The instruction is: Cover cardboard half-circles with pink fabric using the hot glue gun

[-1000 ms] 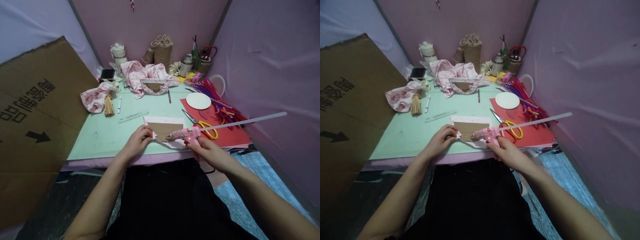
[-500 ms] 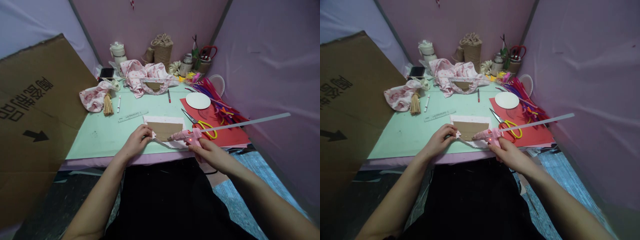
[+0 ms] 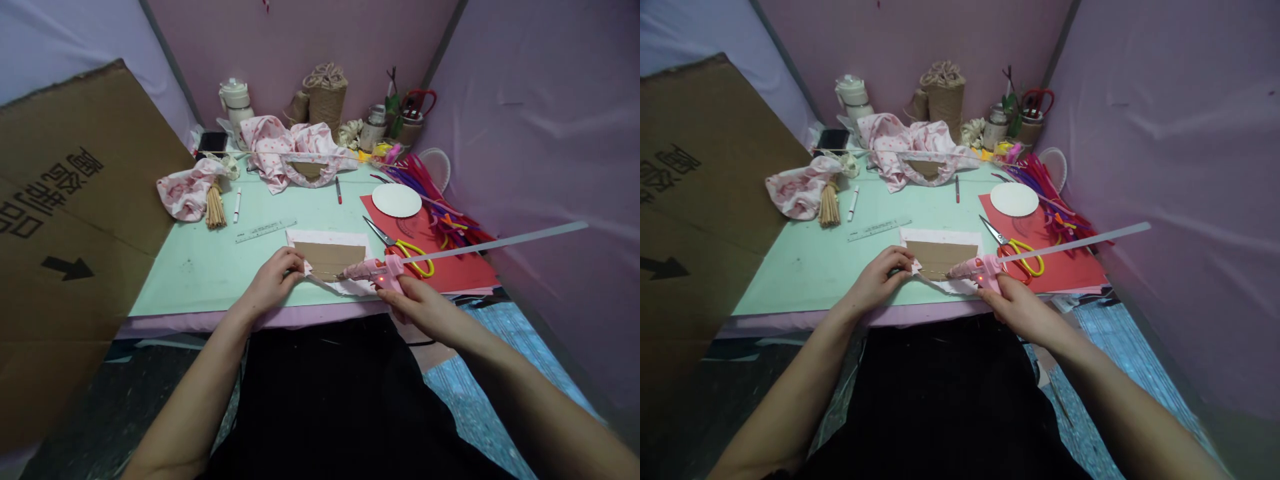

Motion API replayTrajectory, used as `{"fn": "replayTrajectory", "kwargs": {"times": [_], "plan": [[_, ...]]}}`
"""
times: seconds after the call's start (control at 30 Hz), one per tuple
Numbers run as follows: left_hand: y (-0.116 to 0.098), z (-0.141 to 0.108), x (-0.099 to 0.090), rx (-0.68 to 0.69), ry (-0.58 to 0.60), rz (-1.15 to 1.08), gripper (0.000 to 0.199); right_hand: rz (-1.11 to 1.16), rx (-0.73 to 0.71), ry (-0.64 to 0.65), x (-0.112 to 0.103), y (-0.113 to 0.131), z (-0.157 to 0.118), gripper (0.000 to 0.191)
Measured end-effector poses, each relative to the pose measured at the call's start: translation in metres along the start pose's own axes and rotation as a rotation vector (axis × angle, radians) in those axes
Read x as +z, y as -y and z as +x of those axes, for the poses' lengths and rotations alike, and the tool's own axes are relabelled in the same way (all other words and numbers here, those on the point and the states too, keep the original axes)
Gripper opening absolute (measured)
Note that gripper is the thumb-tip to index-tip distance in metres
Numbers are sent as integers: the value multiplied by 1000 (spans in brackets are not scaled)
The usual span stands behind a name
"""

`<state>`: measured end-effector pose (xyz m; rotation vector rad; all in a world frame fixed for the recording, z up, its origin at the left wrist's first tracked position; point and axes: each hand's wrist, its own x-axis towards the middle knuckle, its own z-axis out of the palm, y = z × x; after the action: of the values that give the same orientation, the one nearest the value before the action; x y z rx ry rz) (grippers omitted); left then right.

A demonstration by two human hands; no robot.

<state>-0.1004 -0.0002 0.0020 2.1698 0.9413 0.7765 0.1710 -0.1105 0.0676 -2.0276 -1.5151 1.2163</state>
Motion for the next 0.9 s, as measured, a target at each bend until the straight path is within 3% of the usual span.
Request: {"fn": "replayTrajectory", "kwargs": {"times": [0.47, 0.63, 0.8, 0.9], "plan": [[0, 0, 0, 3, 0, 3, 8, -45, -39, -74, -10, 3, -1, 31], [-1, 0, 0, 3, -3, -6, 8, -154, -59, -108, -14, 2, 3, 27], [0, -1, 0, 4, 0, -10, 8, -259, -246, -140, -18, 5, 3, 24], [3, 1, 0, 17, -5, -13, 7, -220, -268, -232, -16, 5, 2, 32]]}}
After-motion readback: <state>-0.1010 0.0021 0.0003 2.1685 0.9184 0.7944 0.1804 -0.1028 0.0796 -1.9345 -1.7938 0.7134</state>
